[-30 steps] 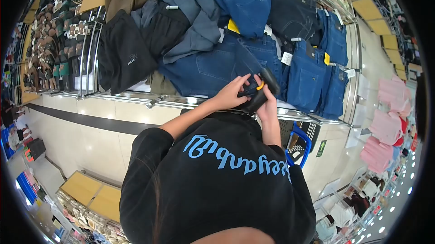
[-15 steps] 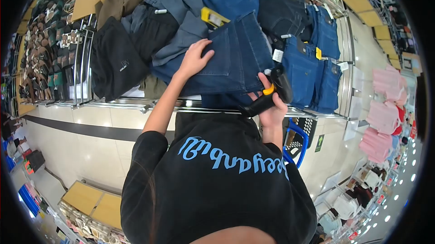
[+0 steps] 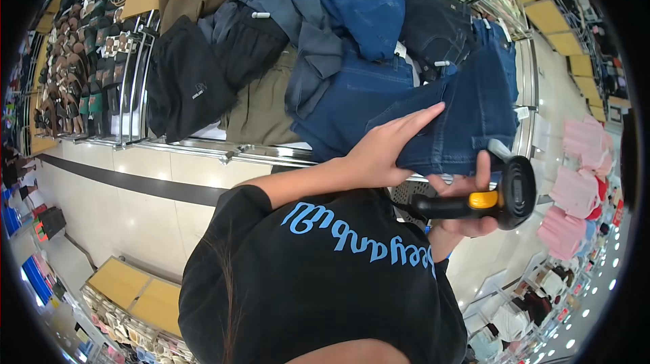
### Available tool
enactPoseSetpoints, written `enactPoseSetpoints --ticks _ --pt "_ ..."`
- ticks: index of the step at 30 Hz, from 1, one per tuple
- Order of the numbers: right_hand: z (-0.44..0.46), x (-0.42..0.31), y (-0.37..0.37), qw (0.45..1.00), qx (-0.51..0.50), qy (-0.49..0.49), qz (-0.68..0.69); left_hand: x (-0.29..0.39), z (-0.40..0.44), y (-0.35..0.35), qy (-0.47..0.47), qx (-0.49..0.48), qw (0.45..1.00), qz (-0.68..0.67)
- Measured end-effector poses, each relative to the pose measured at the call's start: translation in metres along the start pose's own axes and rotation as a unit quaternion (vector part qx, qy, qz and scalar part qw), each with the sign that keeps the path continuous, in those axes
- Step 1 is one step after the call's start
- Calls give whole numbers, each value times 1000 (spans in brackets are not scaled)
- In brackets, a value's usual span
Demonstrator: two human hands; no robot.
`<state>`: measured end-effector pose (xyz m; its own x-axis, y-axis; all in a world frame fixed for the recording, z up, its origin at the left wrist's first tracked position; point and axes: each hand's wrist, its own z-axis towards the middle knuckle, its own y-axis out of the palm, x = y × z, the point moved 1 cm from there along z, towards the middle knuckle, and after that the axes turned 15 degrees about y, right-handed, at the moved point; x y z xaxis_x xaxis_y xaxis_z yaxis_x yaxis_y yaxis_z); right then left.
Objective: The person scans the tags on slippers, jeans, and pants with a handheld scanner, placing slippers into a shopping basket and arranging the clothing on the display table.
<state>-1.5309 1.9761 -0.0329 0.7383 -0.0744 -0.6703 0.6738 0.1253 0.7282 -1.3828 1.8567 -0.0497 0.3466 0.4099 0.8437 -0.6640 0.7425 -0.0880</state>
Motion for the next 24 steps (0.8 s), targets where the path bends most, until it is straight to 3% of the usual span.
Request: enactPoseSetpoints --ticks 2,4,5,6,7,9,10,12,15,19,21,23,24 --pt "2 0 -10 996 -23 -19 -82 -10 8 -3 -35 25 993 -112" --pt "17 -12 2 976 74 41 -200 -31 8 -8 -112 44 970 -210" --pt "25 -17 6 968 115 41 -218 -38 6 -18 -244 53 924 -289" --pt "24 -20 4 965 150 59 -207 -80 -13 -23 -386 126 866 -291" --pt "22 -22 1 960 186 77 -195 -61 -8 -41 -369 179 803 -432" --pt "17 -22 -11 947 242 89 -191 -78 -23 -75 -285 195 738 -579" --pt "17 -20 -13 943 268 95 -172 -64 -17 -84 -274 255 739 -561" --pt "20 -7 -21 945 289 89 -123 -62 -22 -102 -184 253 710 -631" --pt "27 24 -44 987 114 112 -30 -50 -17 -112 -100 257 679 -680" --pt "37 45 -49 986 88 110 -94 -49 -17 -120 -53 266 683 -678" --pt "48 43 -38 996 22 81 -17 -39 -13 -121 -36 238 678 -694" --pt "55 40 -37 998 -36 50 -26 -27 -9 -118 -8 249 689 -680" --pt "55 38 -37 997 -43 48 -30 -30 -12 -127 -42 246 691 -679"
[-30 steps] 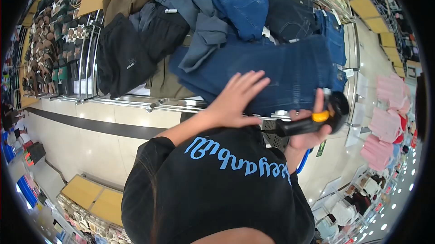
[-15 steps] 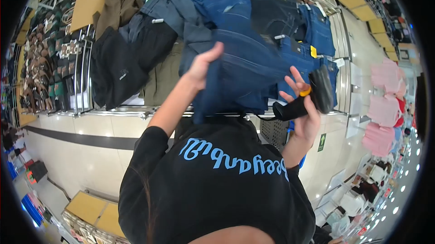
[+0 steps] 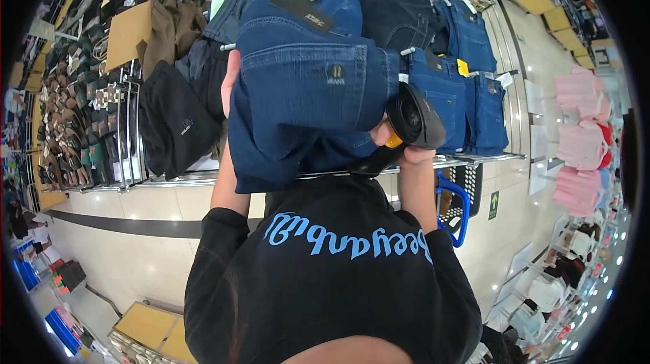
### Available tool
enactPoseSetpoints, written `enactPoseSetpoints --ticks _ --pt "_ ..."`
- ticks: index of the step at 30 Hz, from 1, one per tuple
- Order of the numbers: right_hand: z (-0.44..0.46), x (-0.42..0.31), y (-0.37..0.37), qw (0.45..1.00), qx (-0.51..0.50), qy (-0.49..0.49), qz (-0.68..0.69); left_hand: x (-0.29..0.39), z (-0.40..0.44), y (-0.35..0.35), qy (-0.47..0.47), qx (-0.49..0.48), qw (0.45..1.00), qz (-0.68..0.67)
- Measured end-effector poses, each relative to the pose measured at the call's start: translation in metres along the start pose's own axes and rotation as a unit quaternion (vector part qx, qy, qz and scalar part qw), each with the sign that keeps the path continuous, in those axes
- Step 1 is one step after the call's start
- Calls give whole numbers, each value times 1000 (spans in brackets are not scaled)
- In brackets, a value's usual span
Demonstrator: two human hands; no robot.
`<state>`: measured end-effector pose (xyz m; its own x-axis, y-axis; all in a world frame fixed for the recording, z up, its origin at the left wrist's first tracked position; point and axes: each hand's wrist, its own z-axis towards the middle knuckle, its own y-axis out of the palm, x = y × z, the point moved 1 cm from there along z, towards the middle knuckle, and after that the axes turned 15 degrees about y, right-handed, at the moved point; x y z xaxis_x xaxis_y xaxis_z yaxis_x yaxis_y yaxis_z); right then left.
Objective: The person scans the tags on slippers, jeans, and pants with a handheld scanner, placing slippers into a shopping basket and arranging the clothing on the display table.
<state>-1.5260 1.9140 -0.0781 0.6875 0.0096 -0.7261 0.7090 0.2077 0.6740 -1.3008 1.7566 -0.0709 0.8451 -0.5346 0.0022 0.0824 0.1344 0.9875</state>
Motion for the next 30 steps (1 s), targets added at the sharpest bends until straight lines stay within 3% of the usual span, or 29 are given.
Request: enactPoseSetpoints --ticks 6,8,10,13,16,19,21,23,27,29,30 --pt "-15 0 -5 994 61 67 62 8 -24 -22 -12 173 978 117" --pt "-21 -2 6 983 145 103 55 14 -42 -40 -42 225 961 157" --pt "-29 -2 13 971 193 131 58 15 -60 -44 -83 279 937 194" --pt "-40 1 7 938 277 201 -48 18 -103 -48 -135 350 872 315" --pt "-26 -10 14 926 305 208 -74 30 -120 -54 -307 175 803 480" --pt "-21 -13 5 933 285 214 -58 23 -106 -37 -321 149 766 536" --pt "-16 -20 -3 935 274 226 -25 23 -83 -20 -292 175 754 562" --pt "-6 -33 -24 934 278 222 -28 22 -50 -11 -212 130 727 640" --pt "25 -81 -30 968 236 83 -9 13 27 12 -81 36 735 672" --pt "33 -116 -21 978 198 4 -66 -3 57 56 2 -37 711 703" --pt "34 -133 -16 983 168 -26 -71 -7 68 69 48 -50 724 687"
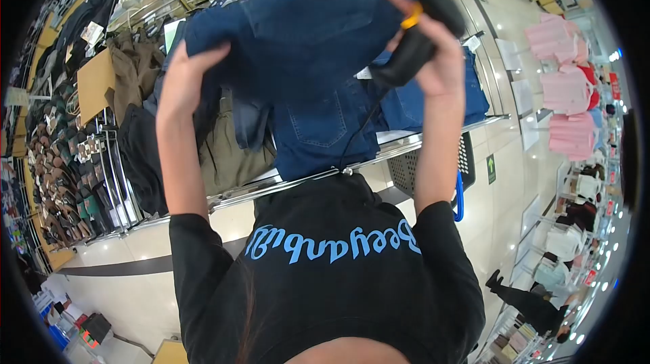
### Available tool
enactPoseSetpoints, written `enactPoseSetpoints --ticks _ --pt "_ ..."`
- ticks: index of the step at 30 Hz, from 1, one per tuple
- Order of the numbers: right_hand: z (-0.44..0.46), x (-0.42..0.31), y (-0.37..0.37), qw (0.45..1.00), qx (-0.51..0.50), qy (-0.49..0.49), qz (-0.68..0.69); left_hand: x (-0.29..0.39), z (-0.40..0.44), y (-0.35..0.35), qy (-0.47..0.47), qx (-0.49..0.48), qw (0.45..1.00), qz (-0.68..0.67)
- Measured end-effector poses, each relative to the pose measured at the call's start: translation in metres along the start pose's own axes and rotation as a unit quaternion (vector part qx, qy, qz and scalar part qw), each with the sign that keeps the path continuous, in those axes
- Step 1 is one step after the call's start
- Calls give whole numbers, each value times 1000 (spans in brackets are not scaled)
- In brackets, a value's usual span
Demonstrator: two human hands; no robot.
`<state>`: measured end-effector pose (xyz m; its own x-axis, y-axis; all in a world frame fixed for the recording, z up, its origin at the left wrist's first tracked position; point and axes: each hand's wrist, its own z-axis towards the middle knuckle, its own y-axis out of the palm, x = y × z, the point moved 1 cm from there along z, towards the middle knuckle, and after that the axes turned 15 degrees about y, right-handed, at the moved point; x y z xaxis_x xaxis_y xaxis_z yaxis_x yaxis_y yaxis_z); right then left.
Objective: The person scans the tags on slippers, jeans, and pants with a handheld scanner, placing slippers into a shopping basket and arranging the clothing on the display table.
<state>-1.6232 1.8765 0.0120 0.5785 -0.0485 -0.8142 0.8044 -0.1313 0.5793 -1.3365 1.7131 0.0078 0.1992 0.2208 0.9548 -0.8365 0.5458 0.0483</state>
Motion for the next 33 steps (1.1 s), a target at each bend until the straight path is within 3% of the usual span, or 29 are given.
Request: enactPoseSetpoints --ticks 4,7,9,10,11,13,14,15,16,17,19,22,26,28,30,33 --pt "-16 -46 5 995 -70 -61 -30 31 21 10 121 -14 992 -10" --pt "-32 -31 7 999 27 -20 -28 14 -1 3 78 -55 986 136" --pt "-42 -5 -19 996 47 34 -72 -4 -34 21 15 -3 997 82" --pt "-49 14 -23 985 134 74 -86 -24 -43 12 4 -168 981 93" --pt "-52 39 -35 979 156 95 -86 -52 -66 9 -76 -188 972 118" --pt "-65 91 -64 946 215 186 -156 -126 -124 -3 -61 -303 932 190" --pt "-73 117 -73 930 228 225 -180 -138 -146 -3 -221 -318 910 146" --pt "-83 143 -87 905 230 300 -197 -184 -188 -12 -261 -284 922 28" --pt "-90 166 -100 866 248 386 -199 -217 -216 -24 -274 -350 889 112" --pt "-98 187 -115 830 243 443 -237 -208 -229 -19 -222 -303 913 159" --pt "-107 201 -113 841 230 407 -272 -207 -241 -15 -323 -196 920 105" --pt "-108 196 -114 837 256 428 -228 -205 -234 -13 -316 -167 930 86" --pt "-110 181 -116 827 225 468 -215 -201 -215 -4 -286 -197 921 176" --pt "-116 179 -117 849 187 446 -215 -197 -207 1 -284 -242 900 223" --pt "-123 178 -113 872 142 420 -208 -199 -206 3 -289 -251 897 220" --pt "-128 181 -110 863 124 438 -221 -204 -210 7 -292 -236 903 211"
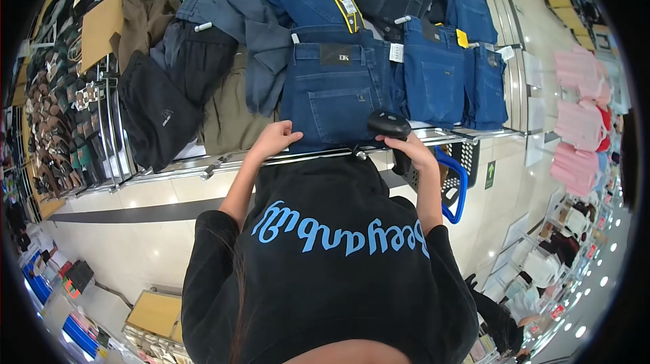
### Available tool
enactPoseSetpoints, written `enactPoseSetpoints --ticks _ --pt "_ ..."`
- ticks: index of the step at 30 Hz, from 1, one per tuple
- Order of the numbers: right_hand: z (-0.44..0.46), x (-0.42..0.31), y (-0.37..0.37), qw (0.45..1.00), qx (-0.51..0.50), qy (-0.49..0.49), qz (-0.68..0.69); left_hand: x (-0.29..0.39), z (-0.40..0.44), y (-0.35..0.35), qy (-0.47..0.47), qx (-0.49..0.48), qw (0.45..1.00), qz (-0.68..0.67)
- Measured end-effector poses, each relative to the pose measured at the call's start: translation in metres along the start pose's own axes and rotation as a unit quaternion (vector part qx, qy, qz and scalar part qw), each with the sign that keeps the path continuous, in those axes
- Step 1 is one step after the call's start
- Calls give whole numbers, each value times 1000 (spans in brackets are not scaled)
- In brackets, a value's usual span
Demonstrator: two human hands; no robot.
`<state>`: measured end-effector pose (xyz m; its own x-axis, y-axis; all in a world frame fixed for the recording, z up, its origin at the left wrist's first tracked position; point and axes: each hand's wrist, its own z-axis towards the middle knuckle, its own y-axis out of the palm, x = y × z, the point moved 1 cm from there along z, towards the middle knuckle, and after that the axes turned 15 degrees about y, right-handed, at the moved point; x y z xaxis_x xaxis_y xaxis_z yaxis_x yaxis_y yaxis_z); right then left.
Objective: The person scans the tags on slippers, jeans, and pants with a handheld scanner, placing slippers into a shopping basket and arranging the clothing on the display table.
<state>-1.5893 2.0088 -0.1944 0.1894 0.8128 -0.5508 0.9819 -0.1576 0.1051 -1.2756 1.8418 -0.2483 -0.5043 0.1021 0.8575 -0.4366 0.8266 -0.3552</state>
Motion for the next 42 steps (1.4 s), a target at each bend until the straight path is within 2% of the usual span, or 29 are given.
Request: enactPoseSetpoints --ticks 4,6,9,10,12,15,16,18,21,24,28,30,33,37,38,40,42 --pt "0 -1 4 1000 15 10 20 -14 7 10 -11 45 999 -20" --pt "3 -3 3 999 28 -4 40 7 10 4 10 60 998 27" --pt "0 -11 7 994 61 -40 77 17 9 -1 31 48 998 22" --pt "-3 -13 8 994 74 -40 67 17 9 -7 -4 -8 999 41" --pt "-11 -15 9 993 102 -37 47 16 3 -16 -4 31 992 -124" --pt "-16 -15 6 991 125 -37 12 0 10 -36 60 189 980 -29" --pt "-17 -15 6 991 129 -36 15 -10 16 -42 31 232 972 2" --pt "-11 -10 6 984 173 -27 -30 -22 32 -58 60 318 937 134" --pt "2 2 9 966 238 -8 -104 -17 65 -74 56 371 889 262" --pt "5 4 21 951 278 -27 -132 1 104 -86 60 377 887 261" --pt "6 6 26 939 315 -15 -137 3 147 -105 -34 360 891 276" --pt "4 7 30 938 320 -41 -126 -2 150 -119 -62 355 915 184" --pt "5 9 31 939 321 -51 -112 -34 153 -133 -7 372 918 135" --pt "6 6 28 942 314 -7 -117 -41 127 -148 101 387 917 6" --pt "7 5 26 948 299 0 -109 -48 121 -154 156 399 902 -59" --pt "7 4 24 958 271 12 -93 -16 81 -182 205 442 849 -205" --pt "8 5 24 957 273 -2 -99 30 24 -232 192 475 791 -335"
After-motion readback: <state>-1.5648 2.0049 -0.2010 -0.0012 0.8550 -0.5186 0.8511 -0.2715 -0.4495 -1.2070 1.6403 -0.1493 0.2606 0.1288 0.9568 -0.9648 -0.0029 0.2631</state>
